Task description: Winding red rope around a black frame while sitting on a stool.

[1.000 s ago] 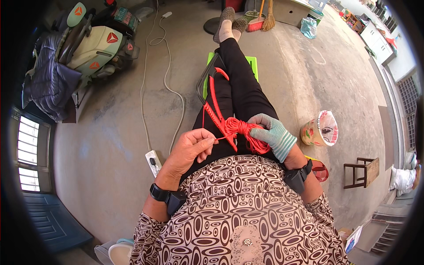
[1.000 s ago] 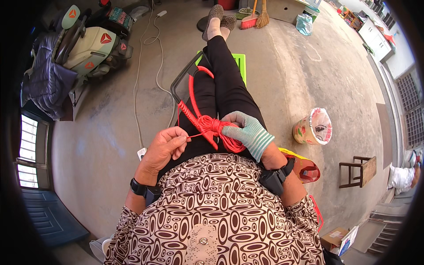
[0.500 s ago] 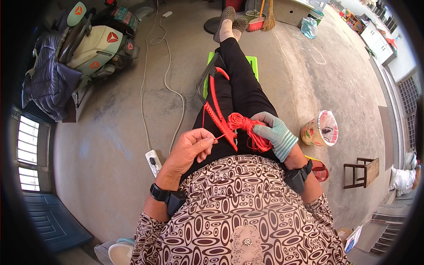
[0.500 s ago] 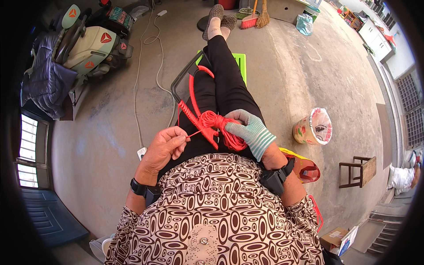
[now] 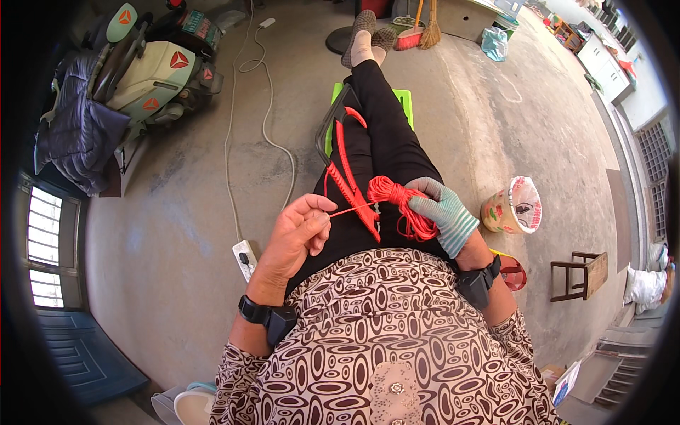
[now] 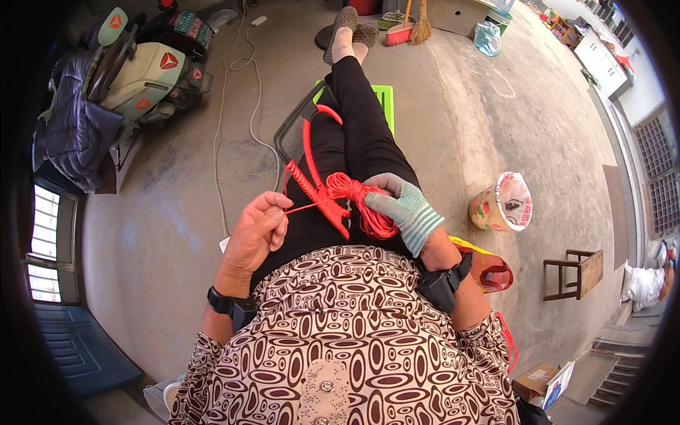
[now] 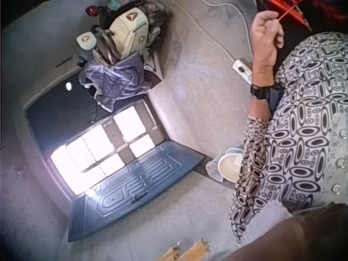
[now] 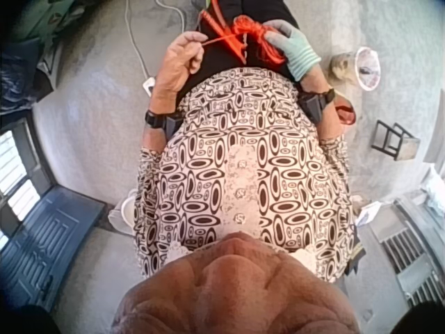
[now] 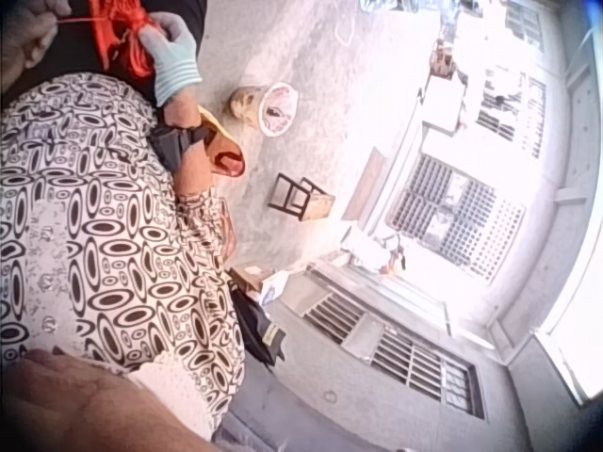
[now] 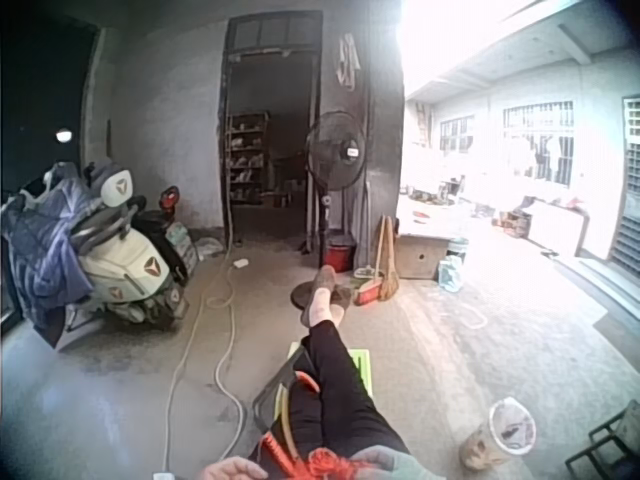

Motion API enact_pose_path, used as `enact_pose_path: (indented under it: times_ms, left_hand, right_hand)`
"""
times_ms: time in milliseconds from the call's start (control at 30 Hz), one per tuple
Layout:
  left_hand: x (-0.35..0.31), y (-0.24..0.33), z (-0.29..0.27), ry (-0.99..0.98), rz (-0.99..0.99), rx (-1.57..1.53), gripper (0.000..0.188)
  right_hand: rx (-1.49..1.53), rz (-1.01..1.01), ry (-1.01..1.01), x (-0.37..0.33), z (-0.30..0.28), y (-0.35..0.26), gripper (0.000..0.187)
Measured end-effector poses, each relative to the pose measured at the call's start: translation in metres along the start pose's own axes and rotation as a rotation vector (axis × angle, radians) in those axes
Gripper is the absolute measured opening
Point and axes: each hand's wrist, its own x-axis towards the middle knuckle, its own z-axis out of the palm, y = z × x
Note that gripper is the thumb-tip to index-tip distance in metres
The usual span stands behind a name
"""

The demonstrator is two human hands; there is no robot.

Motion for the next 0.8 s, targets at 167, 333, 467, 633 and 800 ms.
enact_pose_path:
  times_ms: [167,333,467,633,800]
  left_hand:
    - [-0.0007,0.0008,0.0043,-0.019,0.01,0.034,0.016]
    - [0.0003,-0.001,0.0022,-0.04,-0.011,0.086,0.017]
    - [0.0001,-0.0032,0.0022,-0.042,-0.024,0.095,0.017]
    - [-0.0003,-0.0049,0.0024,-0.045,-0.026,0.098,0.017]
    - [-0.0013,-0.0066,0.0031,-0.048,-0.032,0.095,0.017]
  right_hand:
    - [-0.005,-0.009,-0.003,0.0012,-0.0011,-0.0013,0.028]
    - [0.009,-0.02,0.004,0.0017,-0.0033,0.001,0.026]
    - [-0.003,-0.007,0.008,0.001,-0.0033,0.0012,0.026]
    - [-0.014,-0.01,0.004,0.0006,-0.0035,0.0028,0.025]
    - [-0.014,-0.003,0.02,-0.0002,-0.0032,0.0049,0.024]
